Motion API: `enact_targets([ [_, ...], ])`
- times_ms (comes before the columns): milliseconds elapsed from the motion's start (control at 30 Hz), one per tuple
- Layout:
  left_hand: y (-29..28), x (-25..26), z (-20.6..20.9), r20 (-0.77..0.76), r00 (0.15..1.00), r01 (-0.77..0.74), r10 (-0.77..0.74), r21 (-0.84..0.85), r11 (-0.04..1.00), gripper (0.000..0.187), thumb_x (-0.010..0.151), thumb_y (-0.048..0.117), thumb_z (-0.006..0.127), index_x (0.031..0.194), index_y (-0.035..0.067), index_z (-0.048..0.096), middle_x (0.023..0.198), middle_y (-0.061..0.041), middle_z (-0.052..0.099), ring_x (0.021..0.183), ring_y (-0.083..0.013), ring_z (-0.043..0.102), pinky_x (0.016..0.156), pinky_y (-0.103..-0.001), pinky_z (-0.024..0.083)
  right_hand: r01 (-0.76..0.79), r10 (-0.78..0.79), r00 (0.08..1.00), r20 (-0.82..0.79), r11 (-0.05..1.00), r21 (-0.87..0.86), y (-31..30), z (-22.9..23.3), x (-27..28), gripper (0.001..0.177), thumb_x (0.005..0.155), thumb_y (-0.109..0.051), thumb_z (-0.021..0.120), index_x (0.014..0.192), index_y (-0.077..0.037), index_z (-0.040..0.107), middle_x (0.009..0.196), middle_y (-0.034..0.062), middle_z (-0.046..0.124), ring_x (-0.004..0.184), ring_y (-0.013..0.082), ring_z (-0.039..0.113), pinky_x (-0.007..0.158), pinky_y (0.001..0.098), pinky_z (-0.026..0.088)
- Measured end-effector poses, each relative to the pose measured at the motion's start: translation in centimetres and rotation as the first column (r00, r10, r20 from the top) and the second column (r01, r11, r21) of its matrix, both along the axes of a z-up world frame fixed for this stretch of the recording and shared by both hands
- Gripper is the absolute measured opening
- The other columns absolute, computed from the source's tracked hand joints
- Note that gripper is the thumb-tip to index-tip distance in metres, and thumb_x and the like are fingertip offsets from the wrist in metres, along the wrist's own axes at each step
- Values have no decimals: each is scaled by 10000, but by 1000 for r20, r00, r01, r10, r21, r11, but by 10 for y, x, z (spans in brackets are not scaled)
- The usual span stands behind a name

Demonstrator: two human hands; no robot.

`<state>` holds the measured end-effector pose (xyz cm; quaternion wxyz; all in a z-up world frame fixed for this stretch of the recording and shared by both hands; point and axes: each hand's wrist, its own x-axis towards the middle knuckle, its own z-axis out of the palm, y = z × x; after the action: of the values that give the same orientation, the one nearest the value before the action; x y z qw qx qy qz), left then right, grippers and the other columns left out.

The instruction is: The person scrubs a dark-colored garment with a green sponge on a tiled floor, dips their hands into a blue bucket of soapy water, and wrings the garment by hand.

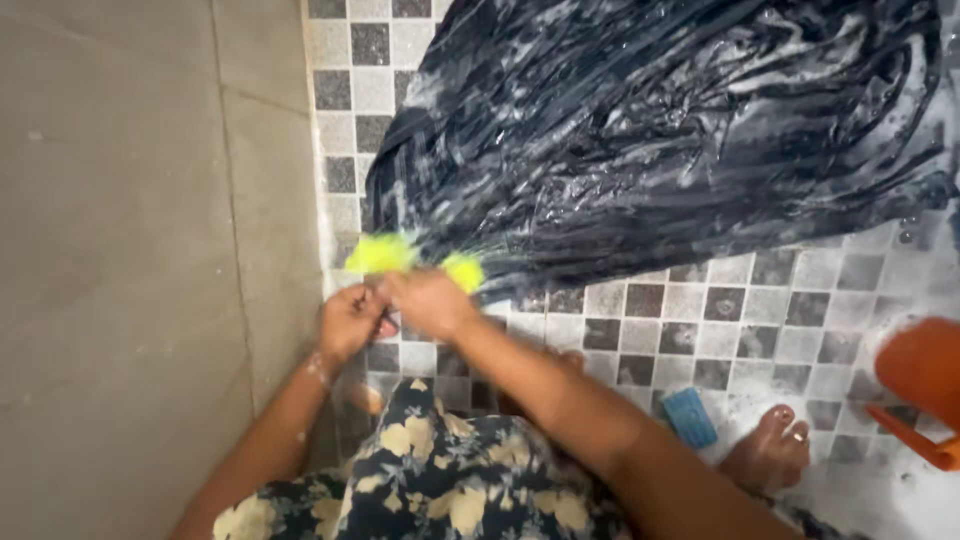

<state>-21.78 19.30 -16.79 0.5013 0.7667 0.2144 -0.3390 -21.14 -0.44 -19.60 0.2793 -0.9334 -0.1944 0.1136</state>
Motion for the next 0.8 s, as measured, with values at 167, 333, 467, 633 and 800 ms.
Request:
enact_targets([
  [167,4,-12,-1,-11,997,-75,75,-33,997,389,956,322,720,715,63,556,601,-100,694,501,-131,674,433,-267,495,-5,90,916,390,977,-212,-183,-34,89,231,994,-184,593,1200,-91,641,917,59,673,799,242,686,691,398,551],
  [333,-5,0,5,-73,990,-124,118,-82,989,351,938,303,702,691,84,580,583,-116,703,458,-143,649,419,-271,507,558,-152,790,594,577,-596,-408,18,151,169,1051,-300,641,1101,-143,681,824,50,707,596,199,642,472,376,485],
  [467,-7,-7,3,-47,995,-85,83,-41,996,388,958,283,714,673,72,556,569,-112,694,438,-125,614,411,-262,471,809,-730,577,367,572,-136,-344,1,144,290,1051,-236,571,1267,-44,550,786,69,674,616,213,621,497,397,480],
  [633,-6,-7,4,-34,994,-103,100,-89,991,400,976,282,703,686,67,531,561,-104,683,416,-110,552,394,-272,413,-96,96,995,-9,994,-60,-11,-4,15,177,1134,-235,492,1174,-142,637,781,67,671,647,237,644,550,426,525],
  [800,-1,-14,5,36,999,-29,29,-14,999,341,998,290,674,735,83,607,611,-77,710,473,-85,565,452,-251,445,-144,134,890,435,990,-10,-167,-32,108,331,901,-100,614,1205,-196,704,966,77,703,823,251,707,665,408,573],
])
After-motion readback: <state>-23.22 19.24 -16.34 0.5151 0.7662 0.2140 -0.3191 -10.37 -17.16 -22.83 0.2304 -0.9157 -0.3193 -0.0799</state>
